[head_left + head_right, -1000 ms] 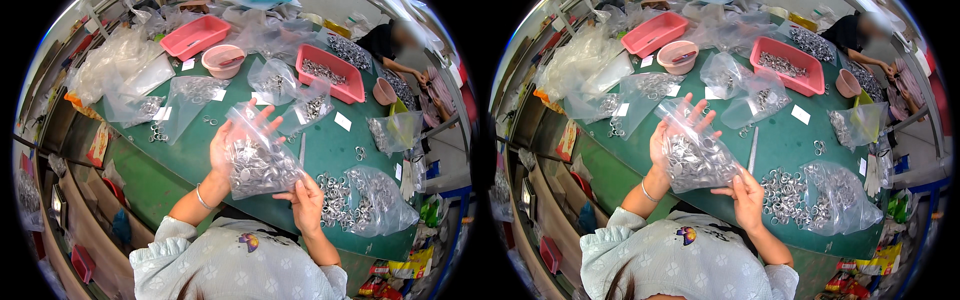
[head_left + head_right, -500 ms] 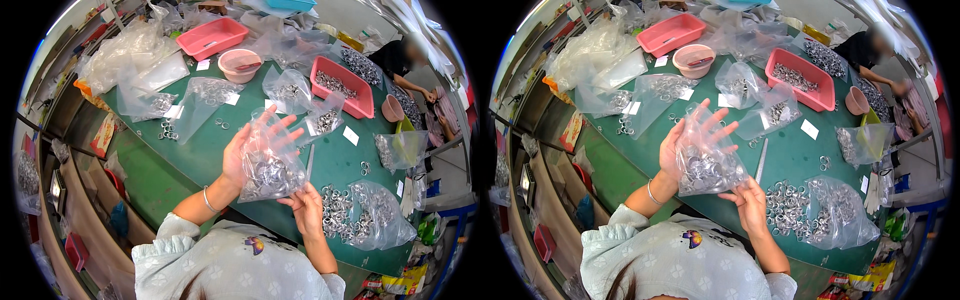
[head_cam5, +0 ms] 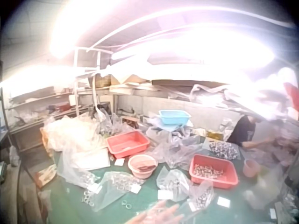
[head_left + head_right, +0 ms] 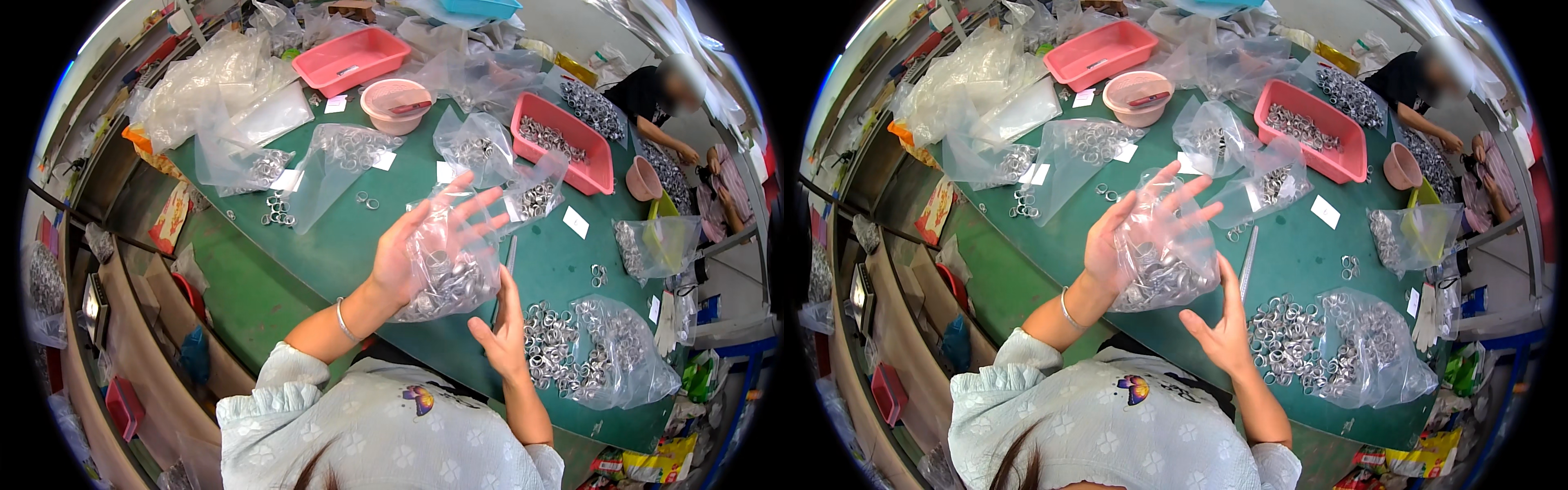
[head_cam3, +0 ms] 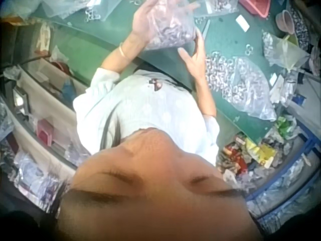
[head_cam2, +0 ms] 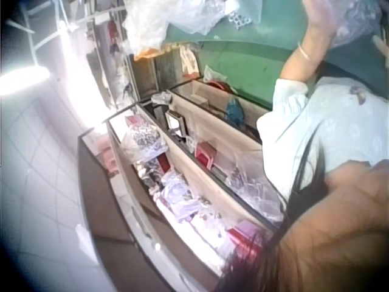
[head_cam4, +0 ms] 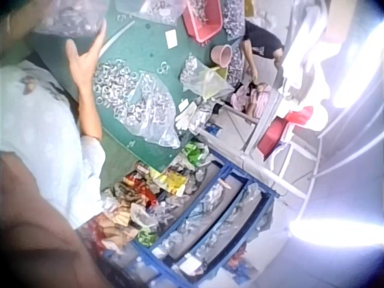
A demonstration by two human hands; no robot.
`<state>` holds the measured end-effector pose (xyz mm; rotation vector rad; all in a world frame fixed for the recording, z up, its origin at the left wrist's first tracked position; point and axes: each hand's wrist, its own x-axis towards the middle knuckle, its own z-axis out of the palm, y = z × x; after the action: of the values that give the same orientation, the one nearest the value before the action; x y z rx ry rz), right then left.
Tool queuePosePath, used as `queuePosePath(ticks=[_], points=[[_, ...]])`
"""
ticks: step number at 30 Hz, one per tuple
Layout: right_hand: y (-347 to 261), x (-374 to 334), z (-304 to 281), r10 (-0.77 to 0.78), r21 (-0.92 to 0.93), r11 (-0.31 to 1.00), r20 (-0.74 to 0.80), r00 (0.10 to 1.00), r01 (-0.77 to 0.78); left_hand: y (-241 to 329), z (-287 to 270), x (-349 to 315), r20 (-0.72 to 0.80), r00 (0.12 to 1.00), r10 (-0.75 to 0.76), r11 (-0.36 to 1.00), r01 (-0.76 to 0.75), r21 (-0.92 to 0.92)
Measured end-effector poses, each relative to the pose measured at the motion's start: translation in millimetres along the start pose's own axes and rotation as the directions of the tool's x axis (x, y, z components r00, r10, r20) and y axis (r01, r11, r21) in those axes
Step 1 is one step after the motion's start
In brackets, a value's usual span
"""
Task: The person uses a metal rod to thread small metal rings, then places the assembled keychains into clear plastic bags. They repeatedly pick up rings, thread them onto the rod, and transfer the finished items into packaging.
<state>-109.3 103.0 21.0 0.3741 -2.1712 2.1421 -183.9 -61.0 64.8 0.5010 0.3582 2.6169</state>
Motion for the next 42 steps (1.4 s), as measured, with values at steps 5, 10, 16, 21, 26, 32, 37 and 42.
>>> queuePosePath(ticks=[5,10,16,21,26,32,37,42], points=[[0.5,15.8,-5.1,0.176,0.123,0.973,0.142,0.974,-0.194,-2.4,-6.2,8.6,0.017,0.989,-0.150,0.987,0.151,-0.059],[-14.3,15.7,1.9,0.249,0.130,0.960,0.002,0.968,-0.247,-3.4,-17.2,11.0,0.021,0.983,-0.180,0.975,0.182,-0.127],[-3.1,13.1,5.5,0.278,0.214,0.947,-0.180,0.944,-0.239,-3.4,-21.9,12.7,-0.049,0.975,-0.215,0.964,0.204,-0.172],[4.2,12.1,9.8,0.254,0.217,0.955,-0.247,0.935,-0.202,-0.3,-29.4,14.4,-0.058,0.984,-0.171,0.981,0.164,-0.102],[11.4,11.2,11.0,0.286,0.303,0.932,-0.272,0.919,-0.200,0.5,-32.8,15.3,-0.092,0.982,-0.163,0.987,0.163,-0.014],[16.7,12.7,10.8,0.269,0.348,0.926,-0.334,0.903,-0.147,6.6,-40.8,-0.4,-0.111,0.968,-0.225,0.952,0.243,0.187],[18.4,17.4,7.8,0.301,0.387,0.908,-0.337,0.892,-0.160,3.9,-37.6,-19.9,-0.114,0.974,-0.198,0.818,0.228,0.528],[18.4,21.8,8.4,0.393,0.476,0.851,-0.298,0.870,-0.221,2.0,-42.4,-20.1,-0.157,0.979,-0.132,0.843,0.194,0.503]])
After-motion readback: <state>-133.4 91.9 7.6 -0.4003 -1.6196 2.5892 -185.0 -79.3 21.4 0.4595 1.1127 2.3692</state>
